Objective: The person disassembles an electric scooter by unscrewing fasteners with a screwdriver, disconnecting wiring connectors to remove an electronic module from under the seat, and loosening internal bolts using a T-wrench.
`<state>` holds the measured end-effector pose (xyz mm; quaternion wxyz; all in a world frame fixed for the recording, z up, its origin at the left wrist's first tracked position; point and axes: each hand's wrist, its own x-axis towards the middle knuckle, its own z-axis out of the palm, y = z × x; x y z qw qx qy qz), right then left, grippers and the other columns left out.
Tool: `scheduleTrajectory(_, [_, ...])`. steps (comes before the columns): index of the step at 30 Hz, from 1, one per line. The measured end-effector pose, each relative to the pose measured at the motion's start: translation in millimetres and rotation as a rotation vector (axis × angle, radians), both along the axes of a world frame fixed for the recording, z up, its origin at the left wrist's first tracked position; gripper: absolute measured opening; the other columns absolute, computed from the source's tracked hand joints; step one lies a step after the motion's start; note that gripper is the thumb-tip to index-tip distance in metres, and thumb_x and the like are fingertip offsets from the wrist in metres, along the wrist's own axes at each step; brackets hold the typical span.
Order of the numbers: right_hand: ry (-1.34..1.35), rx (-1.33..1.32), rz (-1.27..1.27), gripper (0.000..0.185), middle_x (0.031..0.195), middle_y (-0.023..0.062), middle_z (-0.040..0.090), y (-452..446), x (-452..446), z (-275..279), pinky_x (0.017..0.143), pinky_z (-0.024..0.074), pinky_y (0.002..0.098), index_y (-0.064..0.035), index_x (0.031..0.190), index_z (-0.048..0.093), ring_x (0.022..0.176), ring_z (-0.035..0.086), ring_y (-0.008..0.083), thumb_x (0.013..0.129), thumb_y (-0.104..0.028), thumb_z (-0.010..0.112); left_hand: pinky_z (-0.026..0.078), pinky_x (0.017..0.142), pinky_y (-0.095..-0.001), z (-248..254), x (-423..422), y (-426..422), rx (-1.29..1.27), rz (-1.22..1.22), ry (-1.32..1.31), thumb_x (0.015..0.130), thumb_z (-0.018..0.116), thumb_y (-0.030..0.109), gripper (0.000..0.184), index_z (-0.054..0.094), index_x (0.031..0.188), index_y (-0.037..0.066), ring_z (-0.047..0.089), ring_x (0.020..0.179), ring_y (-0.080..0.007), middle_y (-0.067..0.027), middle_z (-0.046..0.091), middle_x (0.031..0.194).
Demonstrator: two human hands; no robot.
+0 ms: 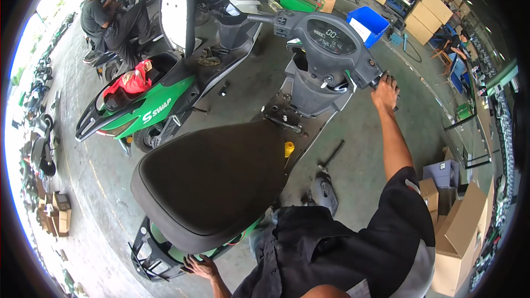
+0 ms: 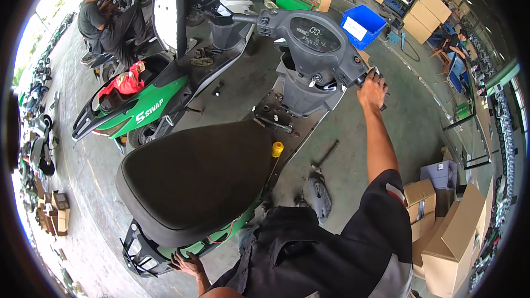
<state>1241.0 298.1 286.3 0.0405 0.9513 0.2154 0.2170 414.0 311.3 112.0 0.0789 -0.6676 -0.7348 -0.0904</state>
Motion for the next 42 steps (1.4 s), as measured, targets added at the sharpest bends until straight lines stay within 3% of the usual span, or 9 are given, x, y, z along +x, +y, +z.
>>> scheduleTrajectory(7, [0.662,0.08,-0.085,0.089,0.15,0.0163,0.049,0,25,35,0.115,0.0302,0.059,-0.0108,0.145,0.047,0.14,0.043,0.039,0.068,-0.035,0.083,0.011,0.122,-0.0642,1,1,0,-0.002,0.026,-0.026,0.086,0.06,0.024,0.04,0.061,0.117,-0.002,0.048,0.13,-0.0377,-0.0168,0.063,0.123])
scheduleTrajectory(11, [0.774,0.106,0.033,0.102,0.149,0.0246,0.047,-8,45,31,0.115,0.0352,0.0436,-0.0026,0.15,0.04,0.14,0.043,0.0393,0.064,-0.036,0.084,0.009,0.123,-0.0618,-7,-3,1,0.021,0.036,-0.029,0.08,0.061,0.017,0.043,0.063,0.121,0.004,0.048,0.13,-0.0365,-0.0164,0.064,0.122])
scheduleTrajectory(17, [0.874,0.189,0.171,0.109,0.147,0.0275,0.047,-15,64,23,0.117,0.0326,0.0406,0.0029,0.15,0.036,0.141,0.042,0.0392,0.061,-0.036,0.086,0.012,0.122,-0.0627,-8,-6,0,0.033,0.013,0.008,0.095,0.056,0.033,0.041,0.062,0.115,-0.002,0.05,0.13,-0.0363,-0.0177,0.064,0.12])
scheduleTrajectory(20, [0.82,0.209,0.254,0.113,0.153,0.0276,0.04,-24,89,3,0.119,0.0305,0.0413,0.0063,0.152,0.033,0.145,0.037,0.0366,0.062,-0.038,0.085,0.011,0.122,-0.061,3,1,2,0.122,-0.076,-0.06,0.088,0.061,0.026,0.038,0.065,0.116,0.001,0.052,0.126,-0.036,-0.0141,0.066,0.117])
scheduleTrajectory(28, [0.894,0.19,0.489,0.07,0.126,0.0094,0.061,-46,194,-51,0.106,0.0384,0.0374,-0.0012,0.139,0.049,0.119,0.054,0.0229,0.079,-0.026,0.074,0.011,0.12,-0.0642,-6,-10,4,0.024,0.045,-0.114,0.081,0.061,0.022,0.044,0.064,0.122,0.009,0.048,0.131,-0.033,-0.0088,0.064,0.121])
scheduleTrajectory(31, [0.743,0.161,0.663,0.062,0.118,0.0139,0.068,-52,238,-79,0.1,0.0448,0.0419,-0.0023,0.134,0.055,0.112,0.063,0.0308,0.081,-0.03,0.072,0.011,0.12,-0.0635,-6,-8,5,0.042,0.071,-0.14,0.08,0.061,0.021,0.043,0.065,0.121,0.011,0.048,0.132,-0.0324,-0.007,0.065,0.12])
scheduleTrajectory(33, [0.21,-0.045,0.325,0.052,0.115,0.0197,0.071,-47,221,-75,0.092,0.0498,0.049,-0.0043,0.125,0.062,0.105,0.067,0.043,0.082,-0.032,0.071,0.011,0.12,-0.0628,-10,-10,4,0.075,0.072,-0.147,0.08,0.062,0.02,0.041,0.066,0.12,0.012,0.048,0.131,-0.0315,-0.0063,0.066,0.117])
scheduleTrajectory(36, [0.108,-0.033,0.104,0.057,0.12,0.0291,0.064,-21,117,-39,0.09,0.0494,0.0579,-0.0029,0.13,0.058,0.108,0.059,0.0539,0.084,-0.034,0.072,0.012,0.12,-0.0639,-13,-11,4,0.084,0.071,-0.165,0.081,0.061,0.022,0.042,0.065,0.122,0.011,0.048,0.131,-0.0313,-0.0064,0.064,0.119])
scheduleTrajectory(42, [0.639,0.017,0.447,0.055,0.118,0.0179,0.068,-35,210,-51,0.1,0.0447,0.0429,0.0022,0.125,0.061,0.108,0.063,0.0346,0.081,-0.028,0.074,0.013,0.12,-0.0621,-11,-11,4,0.093,0.086,-0.179,0.08,0.063,0.022,0.041,0.066,0.12,0.013,0.049,0.13,-0.0298,-0.0055,0.064,0.117])
